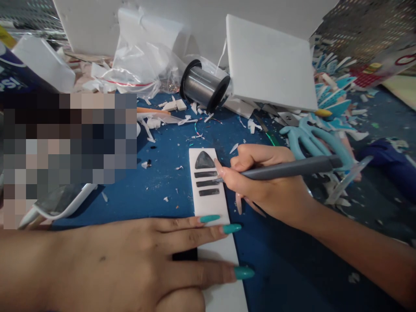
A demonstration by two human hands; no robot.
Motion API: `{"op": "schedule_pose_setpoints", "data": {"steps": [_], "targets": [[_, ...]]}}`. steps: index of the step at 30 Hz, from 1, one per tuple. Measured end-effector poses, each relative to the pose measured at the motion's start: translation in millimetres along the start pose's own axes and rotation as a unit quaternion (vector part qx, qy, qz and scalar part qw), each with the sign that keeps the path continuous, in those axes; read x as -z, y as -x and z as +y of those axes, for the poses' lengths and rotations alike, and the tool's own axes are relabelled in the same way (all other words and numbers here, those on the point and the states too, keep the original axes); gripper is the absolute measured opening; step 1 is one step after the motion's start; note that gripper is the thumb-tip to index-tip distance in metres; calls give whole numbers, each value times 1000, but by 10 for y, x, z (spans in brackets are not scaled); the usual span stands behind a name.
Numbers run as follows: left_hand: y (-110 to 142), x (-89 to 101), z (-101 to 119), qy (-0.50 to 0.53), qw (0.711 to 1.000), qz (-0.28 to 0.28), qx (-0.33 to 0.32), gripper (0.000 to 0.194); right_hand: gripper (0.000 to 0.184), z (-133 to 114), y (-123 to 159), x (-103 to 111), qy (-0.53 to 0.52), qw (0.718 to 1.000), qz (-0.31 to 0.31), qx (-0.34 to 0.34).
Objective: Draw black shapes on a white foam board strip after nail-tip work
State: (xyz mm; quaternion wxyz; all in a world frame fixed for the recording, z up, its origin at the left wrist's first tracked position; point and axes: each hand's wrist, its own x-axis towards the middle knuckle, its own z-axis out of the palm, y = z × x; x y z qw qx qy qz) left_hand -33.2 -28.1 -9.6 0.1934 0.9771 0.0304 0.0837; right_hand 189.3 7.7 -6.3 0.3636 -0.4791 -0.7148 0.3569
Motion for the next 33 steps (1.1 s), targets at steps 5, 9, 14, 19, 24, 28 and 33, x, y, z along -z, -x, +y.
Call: {"op": "schedule_pose_setpoints", "data": {"steps": [5,9,14,19,24,28,33], "targets": [[0,-4,6,13,1000,6,4,23,44,34,-4,8,16,1000,10,25],[-7,-3,10,19,1000,3,10,23,44,47,5,18,13,999,13,26],[-16,1,26,33,999,-11,19,27,43,41,30,26,-20,999,-19,-16],[-19,52,9,31,999,-42,0,31,42,49,27,13,-50,997,38,-48],[-16,75,18,25,999,-34,7,26,42,56,9,-7,-73,993,53,-72],[-19,85,23,21,1000,-19,-2,23,41,58,11,0,-51,996,35,-63],[-37,88,-18,11,999,-29,-19,22,42,55,23,8,-50,996,13,-69]]}}
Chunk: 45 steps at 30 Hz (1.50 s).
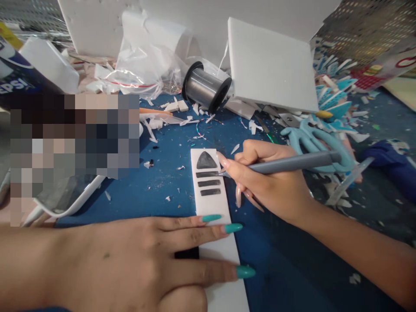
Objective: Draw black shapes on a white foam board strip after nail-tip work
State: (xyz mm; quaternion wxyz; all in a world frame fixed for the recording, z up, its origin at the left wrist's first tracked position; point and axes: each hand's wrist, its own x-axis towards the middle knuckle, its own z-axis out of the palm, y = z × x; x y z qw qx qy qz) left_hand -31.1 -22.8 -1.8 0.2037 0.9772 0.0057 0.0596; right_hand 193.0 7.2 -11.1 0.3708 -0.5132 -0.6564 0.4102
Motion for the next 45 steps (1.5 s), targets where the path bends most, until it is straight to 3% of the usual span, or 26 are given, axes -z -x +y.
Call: {"op": "schedule_pose_setpoints", "data": {"steps": [16,24,33,45], "targets": [[9,-12,-21,7,1000,8,-21,25,39,-15,-7,-18,0,1000,2,13],[-5,-24,-21,8,1000,5,-14,28,34,3,-23,-10,-144,989,-36,-13],[-5,-8,-44,22,999,8,-36,26,33,-44,-76,-78,-128,988,-79,-45],[6,3,-54,19,999,16,-35,23,34,-50,-81,-95,-98,991,-78,-48]]}}
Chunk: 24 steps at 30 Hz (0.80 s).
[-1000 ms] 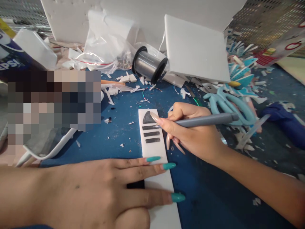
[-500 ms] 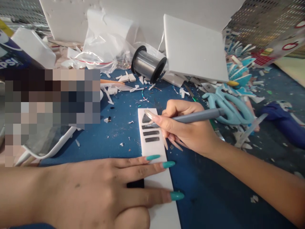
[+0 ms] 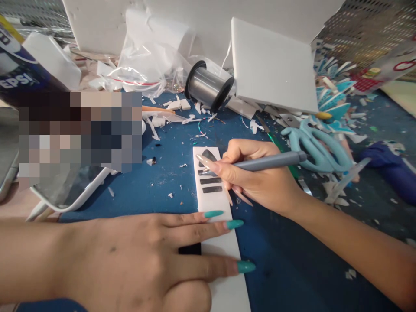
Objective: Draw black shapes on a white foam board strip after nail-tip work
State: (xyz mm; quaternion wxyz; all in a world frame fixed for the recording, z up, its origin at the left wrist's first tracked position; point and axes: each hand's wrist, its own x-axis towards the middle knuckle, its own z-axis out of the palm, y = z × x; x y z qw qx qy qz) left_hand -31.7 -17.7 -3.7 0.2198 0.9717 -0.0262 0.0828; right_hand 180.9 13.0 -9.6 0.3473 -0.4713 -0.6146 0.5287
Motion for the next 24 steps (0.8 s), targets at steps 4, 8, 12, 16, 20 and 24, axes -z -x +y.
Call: {"op": "schedule_pose_setpoints", "data": {"steps": [4,8,12,16,20,24], "targets": [[4,-8,3,-3,1000,-4,4,25,35,-2,-3,0,7,1000,-7,3],[4,-12,8,-2,1000,0,8,24,34,-2,-4,5,0,1000,-13,8],[-1,-8,17,-2,1000,7,10,24,35,-13,-5,3,5,1000,-8,8],[-3,-3,19,0,1000,-5,5,26,36,-33,-4,-1,16,1000,-6,12],[6,-11,11,3,1000,-5,3,24,34,-39,-1,14,23,1000,-8,6],[13,-28,8,4,1000,5,7,27,35,-40,-5,34,20,1000,-22,9]]}}
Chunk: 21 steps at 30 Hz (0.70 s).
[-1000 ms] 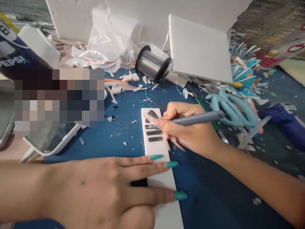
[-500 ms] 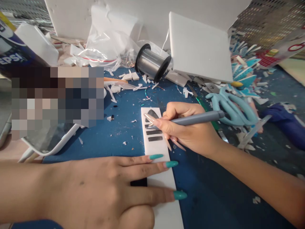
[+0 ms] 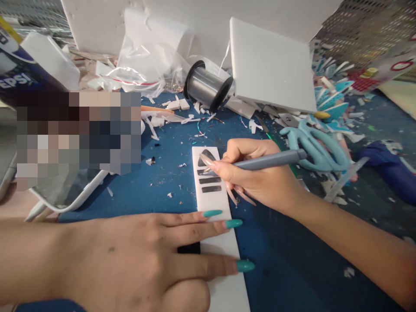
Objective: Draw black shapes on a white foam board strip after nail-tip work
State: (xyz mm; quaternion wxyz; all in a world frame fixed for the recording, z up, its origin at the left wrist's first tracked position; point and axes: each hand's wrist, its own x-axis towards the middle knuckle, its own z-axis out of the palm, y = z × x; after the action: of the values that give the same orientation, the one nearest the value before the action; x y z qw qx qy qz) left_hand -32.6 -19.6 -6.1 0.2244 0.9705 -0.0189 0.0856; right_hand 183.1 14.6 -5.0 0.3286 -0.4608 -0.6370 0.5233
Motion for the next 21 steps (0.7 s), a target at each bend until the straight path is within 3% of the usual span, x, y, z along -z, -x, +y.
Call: {"op": "schedule_pose_setpoints", "data": {"steps": [21], "targets": [[-1,0,-3,-12,1000,-6,3,26,37,50,20,-3,-11,1000,16,13]]}}
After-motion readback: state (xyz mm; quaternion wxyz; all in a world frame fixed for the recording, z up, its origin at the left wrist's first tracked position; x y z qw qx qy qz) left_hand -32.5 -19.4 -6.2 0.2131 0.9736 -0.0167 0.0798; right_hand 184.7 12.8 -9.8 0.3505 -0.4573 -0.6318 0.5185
